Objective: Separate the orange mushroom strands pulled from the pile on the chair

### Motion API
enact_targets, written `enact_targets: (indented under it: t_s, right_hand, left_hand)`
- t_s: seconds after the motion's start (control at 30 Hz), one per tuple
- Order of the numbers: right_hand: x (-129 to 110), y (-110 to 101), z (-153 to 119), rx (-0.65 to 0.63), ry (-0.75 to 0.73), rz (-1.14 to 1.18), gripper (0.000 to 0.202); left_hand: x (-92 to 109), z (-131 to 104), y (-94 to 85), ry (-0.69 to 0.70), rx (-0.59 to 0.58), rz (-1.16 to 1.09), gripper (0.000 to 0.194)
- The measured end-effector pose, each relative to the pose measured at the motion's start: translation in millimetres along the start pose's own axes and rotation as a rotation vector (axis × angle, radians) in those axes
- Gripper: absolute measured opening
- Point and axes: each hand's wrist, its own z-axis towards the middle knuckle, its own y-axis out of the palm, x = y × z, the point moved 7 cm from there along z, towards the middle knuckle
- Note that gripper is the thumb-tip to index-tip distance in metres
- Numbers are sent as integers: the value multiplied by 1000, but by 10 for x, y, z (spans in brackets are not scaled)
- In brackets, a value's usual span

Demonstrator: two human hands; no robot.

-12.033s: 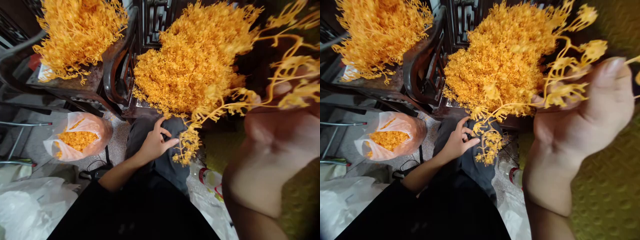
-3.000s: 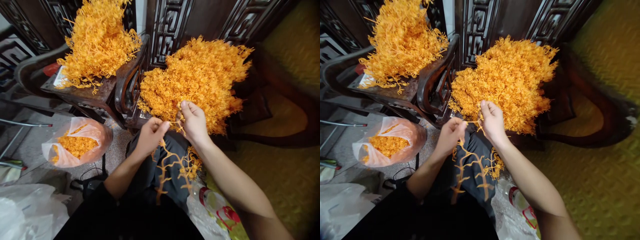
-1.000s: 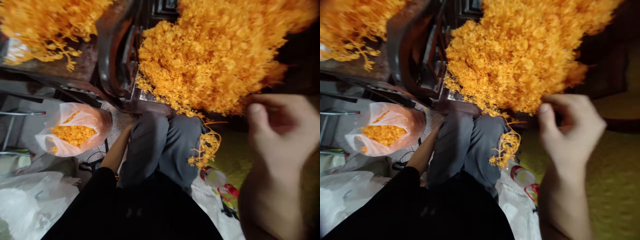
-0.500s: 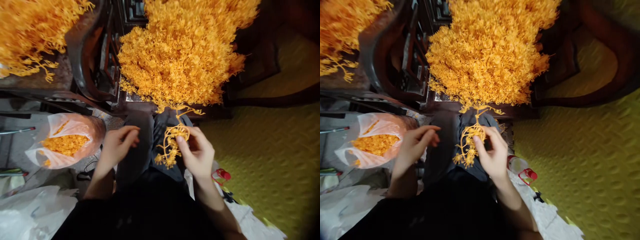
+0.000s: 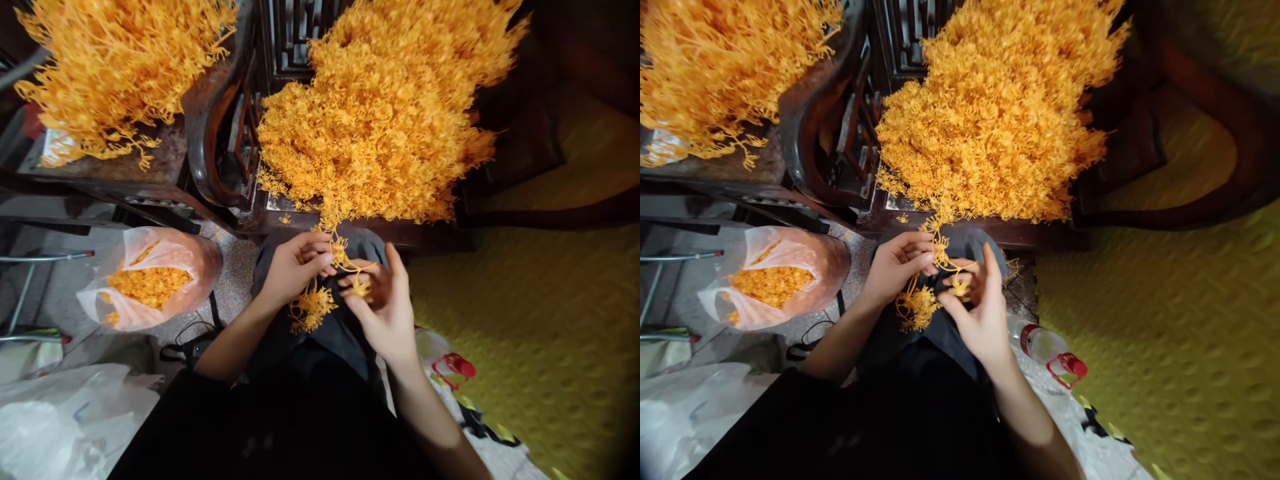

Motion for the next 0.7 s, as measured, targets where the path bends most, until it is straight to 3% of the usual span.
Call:
enact_targets:
  t_s: [0.13,0.33,0.4,0.47,0.53,0.6,0.7]
  right_hand:
    - [-60,-41,175,110,20,-99,43]
    - [-116,-96,254,151,2,46,27]
    - [-138,-264,253,265,-21,36,16]
    - [-160,-531,224,483,-59,78,14]
    - [-177,-733,217,624,-85,135,18]
    - [-222,-724,333,501,-87,139,19]
    - [-384,-430,581,107,-105,8,24]
  left_hand:
    - [-3,-39,-10,75,87,-9,35]
    - [100,-53,-199,225,251,-26,29]
    - [187,-74,-354,317,344,-11,28]
    - [284,-131,-541,418,475,-10,26]
    - [327,-157,-625,433,498,0,24]
    - [304,-131,-550,361,369,31,22]
    - [278,-134,-359,305,214,77,18]
